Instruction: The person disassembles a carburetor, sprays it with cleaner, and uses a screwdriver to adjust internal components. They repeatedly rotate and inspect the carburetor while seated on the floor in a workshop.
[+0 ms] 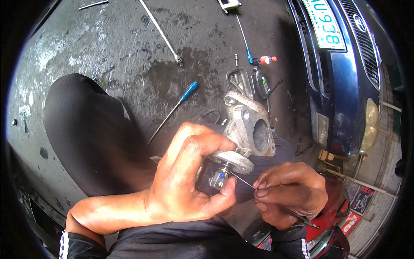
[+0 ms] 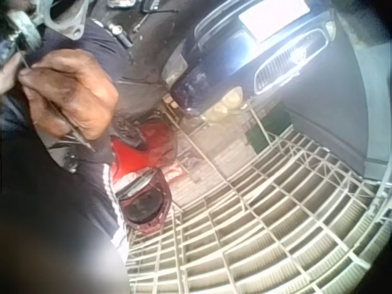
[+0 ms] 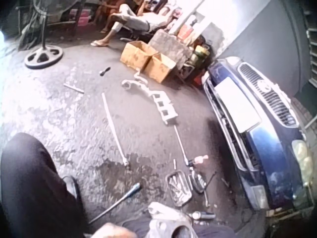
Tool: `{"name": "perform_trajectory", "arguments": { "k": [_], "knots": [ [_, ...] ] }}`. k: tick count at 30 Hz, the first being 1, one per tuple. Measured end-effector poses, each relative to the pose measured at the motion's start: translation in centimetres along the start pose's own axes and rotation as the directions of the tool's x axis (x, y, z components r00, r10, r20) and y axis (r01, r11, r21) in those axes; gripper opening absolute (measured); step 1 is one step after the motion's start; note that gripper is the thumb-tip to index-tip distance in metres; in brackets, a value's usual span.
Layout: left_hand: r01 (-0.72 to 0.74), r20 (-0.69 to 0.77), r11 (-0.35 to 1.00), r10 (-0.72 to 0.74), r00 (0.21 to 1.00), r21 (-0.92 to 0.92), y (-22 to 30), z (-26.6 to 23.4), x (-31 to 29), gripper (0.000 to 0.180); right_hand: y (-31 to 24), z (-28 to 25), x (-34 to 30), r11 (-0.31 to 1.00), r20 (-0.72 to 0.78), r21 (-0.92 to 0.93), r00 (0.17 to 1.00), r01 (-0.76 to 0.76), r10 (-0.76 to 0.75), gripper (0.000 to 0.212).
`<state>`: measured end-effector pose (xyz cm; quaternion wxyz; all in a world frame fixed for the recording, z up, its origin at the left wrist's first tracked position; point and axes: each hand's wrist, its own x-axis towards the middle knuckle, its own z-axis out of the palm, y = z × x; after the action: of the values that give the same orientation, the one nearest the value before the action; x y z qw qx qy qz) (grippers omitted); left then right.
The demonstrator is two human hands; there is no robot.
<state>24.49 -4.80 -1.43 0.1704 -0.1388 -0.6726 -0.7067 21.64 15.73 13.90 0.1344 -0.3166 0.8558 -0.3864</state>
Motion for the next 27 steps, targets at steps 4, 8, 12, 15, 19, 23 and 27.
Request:
{"name": "perform_trajectory", "arguments": {
  "k": [4, 8, 12, 15, 19, 23, 27],
  "knots": [
    [0.014, -0.024, 0.999, -0.015, 1.0, -0.034, 0.4, 0.1, 0.1, 0.059, -1.3, -0.8, 0.6, 0.994, 0.057, -0.09, 0.996, -0.065, 0.071, 0.029],
    [0.025, -0.04, 0.999, -0.027, 0.999, -0.042, 0.4, 0.2, 0.1, 0.058, -1.7, -0.4, 0.6, 0.984, 0.049, -0.158, 0.995, -0.079, 0.088, 0.034],
    [-0.008, -0.024, 1.0, 0.008, 1.0, 0.005, 0.1, 0.2, 0.0, 0.062, -1.3, 1.1, 0.4, 0.98, -0.103, -0.185, 0.993, -0.077, 0.058, 0.041],
    [-0.007, -0.028, 1.0, 0.007, 1.0, 0.001, 0.1, 0.2, 0.0, 0.062, -1.6, 1.4, 0.4, 0.982, -0.099, -0.161, 0.992, -0.097, 0.082, 0.041],
    [0.016, -0.031, 1.0, -0.016, 0.999, -0.024, 0.5, 0.1, -0.2, 0.059, -2.6, 0.9, 0.3, 0.971, -0.01, -0.186, 0.988, -0.153, 0.154, 0.033],
    [0.001, -0.024, 1.0, 0.0, 1.0, 0.023, 0.3, 0.1, -0.3, 0.06, -1.8, 1.3, 0.1, 0.969, -0.023, -0.241, 0.999, -0.046, 0.042, 0.032],
    [-0.033, -0.03, 0.998, 0.035, 0.999, 0.056, 0.3, 0.1, -0.3, 0.059, -0.5, 1.9, -0.5, 0.952, -0.047, -0.291, 0.992, 0.098, -0.116, 0.033]
  ]
}}
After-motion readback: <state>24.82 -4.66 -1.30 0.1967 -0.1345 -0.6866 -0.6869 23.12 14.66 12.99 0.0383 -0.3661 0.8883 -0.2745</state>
